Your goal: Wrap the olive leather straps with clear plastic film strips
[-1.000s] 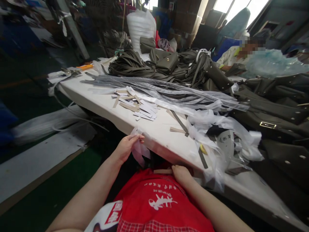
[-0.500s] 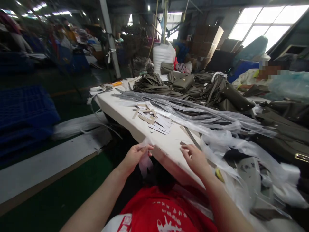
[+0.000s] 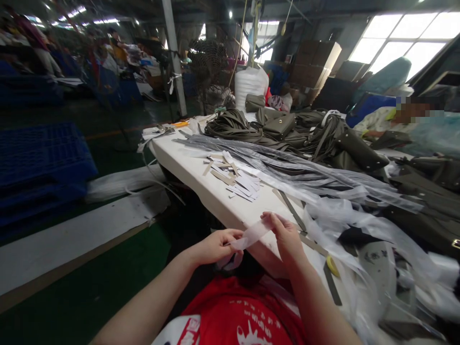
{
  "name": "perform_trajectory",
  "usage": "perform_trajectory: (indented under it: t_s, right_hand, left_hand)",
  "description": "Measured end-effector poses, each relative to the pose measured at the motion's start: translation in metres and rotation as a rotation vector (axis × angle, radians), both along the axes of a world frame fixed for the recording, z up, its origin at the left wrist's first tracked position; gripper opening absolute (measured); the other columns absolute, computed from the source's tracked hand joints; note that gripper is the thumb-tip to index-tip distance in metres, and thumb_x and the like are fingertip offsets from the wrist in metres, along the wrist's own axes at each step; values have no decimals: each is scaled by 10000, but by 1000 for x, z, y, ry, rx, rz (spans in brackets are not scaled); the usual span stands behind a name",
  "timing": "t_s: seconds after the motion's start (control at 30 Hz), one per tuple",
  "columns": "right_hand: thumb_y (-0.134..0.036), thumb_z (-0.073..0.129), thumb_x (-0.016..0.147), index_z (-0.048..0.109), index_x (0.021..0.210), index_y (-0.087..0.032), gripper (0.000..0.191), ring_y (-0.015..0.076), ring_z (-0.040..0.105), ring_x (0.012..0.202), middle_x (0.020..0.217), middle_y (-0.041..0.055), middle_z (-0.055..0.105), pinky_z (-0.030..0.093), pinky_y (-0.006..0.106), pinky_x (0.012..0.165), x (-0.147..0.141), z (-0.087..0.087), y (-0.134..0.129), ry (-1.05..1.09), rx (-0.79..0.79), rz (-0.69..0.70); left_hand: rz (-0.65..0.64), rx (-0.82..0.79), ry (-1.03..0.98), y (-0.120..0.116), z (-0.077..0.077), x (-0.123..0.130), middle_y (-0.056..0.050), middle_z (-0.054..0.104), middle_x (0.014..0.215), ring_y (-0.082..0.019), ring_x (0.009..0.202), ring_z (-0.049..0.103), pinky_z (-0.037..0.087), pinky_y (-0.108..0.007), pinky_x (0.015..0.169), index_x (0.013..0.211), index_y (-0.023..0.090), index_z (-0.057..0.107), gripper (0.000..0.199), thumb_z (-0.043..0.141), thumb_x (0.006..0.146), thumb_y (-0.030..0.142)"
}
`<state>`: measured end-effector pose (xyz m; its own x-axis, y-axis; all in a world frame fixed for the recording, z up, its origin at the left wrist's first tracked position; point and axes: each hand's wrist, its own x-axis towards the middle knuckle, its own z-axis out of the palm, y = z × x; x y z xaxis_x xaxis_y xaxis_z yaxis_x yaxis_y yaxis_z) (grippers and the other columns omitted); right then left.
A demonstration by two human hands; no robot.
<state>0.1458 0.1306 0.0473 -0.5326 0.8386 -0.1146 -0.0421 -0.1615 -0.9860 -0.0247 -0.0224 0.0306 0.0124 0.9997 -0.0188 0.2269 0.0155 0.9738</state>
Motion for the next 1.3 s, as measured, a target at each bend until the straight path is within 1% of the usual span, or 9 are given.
perform_trajectory:
  t_s: [0.13, 0.23, 0.33, 0.5, 0.63, 0.77, 1.03, 1.17, 1.3]
  right_hand:
    - [-517, 682, 797, 783, 922, -232, 328, 274, 623, 1106, 1177, 80, 710, 444, 422, 997, -1, 7, -12, -70, 221, 180]
    - [-496, 653, 826, 781, 927, -230, 312, 276, 644, 1071, 1219, 79, 691, 495, 415, 927, -7, 3, -25, -70, 268, 313]
    - [-453, 650, 833, 765, 946, -223, 281, 247, 669, 940, 1043, 71, 744, 524, 369, 817, -6, 1, -24, -78, 298, 252]
    - [-401, 659, 830, 716, 796, -203, 209, 179, 612, 725, 746, 21, 698, 476, 300, 697, 8, 4, -5, -152, 401, 72]
    - [-363, 656, 829, 695, 745, -191, 194, 165, 591, 683, 709, 16, 672, 458, 283, 658, 9, 6, -9, -198, 476, 159]
    - [-327, 650, 826, 665, 688, -190, 195, 148, 551, 632, 656, 6, 626, 433, 267, 614, 5, 8, -20, -203, 556, 165]
    - [-299, 697, 774, 534, 614, -197, 250, 124, 474, 572, 590, -26, 533, 394, 244, 555, 9, 0, -17, -149, 557, 178]
    - [-273, 673, 782, 621, 670, -189, 149, 139, 526, 620, 655, -1, 600, 427, 252, 594, 10, 6, -17, -174, 558, 303]
    - [-278, 663, 786, 645, 594, -191, 212, 132, 524, 570, 602, 5, 610, 412, 245, 556, 10, 15, -23, -209, 612, 250]
  left_hand:
    - [-1, 114, -9, 5, 14, -3, -122, 532, 1413, -282, 1313, 476, 372, -349, 1081, 896, 168, 780, 438, 536, 913, 531]
    - [-33, 147, 20, 14, 20, 7, -136, 683, 1109, -244, 1081, 617, 455, -323, 973, 718, 125, 736, 545, 483, 930, 559]
    - [-26, 150, 23, 21, 19, 13, -90, 697, 871, -176, 817, 636, 498, -277, 818, 655, 115, 687, 578, 455, 942, 560]
    - [-44, 130, 28, 20, 18, 11, -79, 688, 885, -171, 822, 628, 491, -258, 790, 826, 108, 734, 526, 471, 938, 550]
    - [-57, 145, 36, 20, 22, 17, -84, 663, 934, -151, 775, 600, 490, -246, 742, 772, 114, 733, 544, 481, 921, 573]
    - [-96, 138, -31, 23, 19, 27, -24, 578, 660, -101, 569, 504, 430, -205, 568, 776, 103, 707, 530, 431, 955, 518]
    - [-152, 284, 99, 24, 22, 32, 5, 564, 671, -108, 663, 505, 421, -205, 667, 611, 143, 545, 218, 486, 822, 139]
    - [-186, 276, 133, 22, 25, 33, 6, 552, 670, -112, 662, 497, 413, -211, 665, 607, 150, 521, 175, 469, 769, 107]
    - [-216, 214, 100, 20, 21, 32, 33, 481, 573, -92, 574, 436, 369, -203, 589, 569, 158, 477, 172, 471, 728, 95]
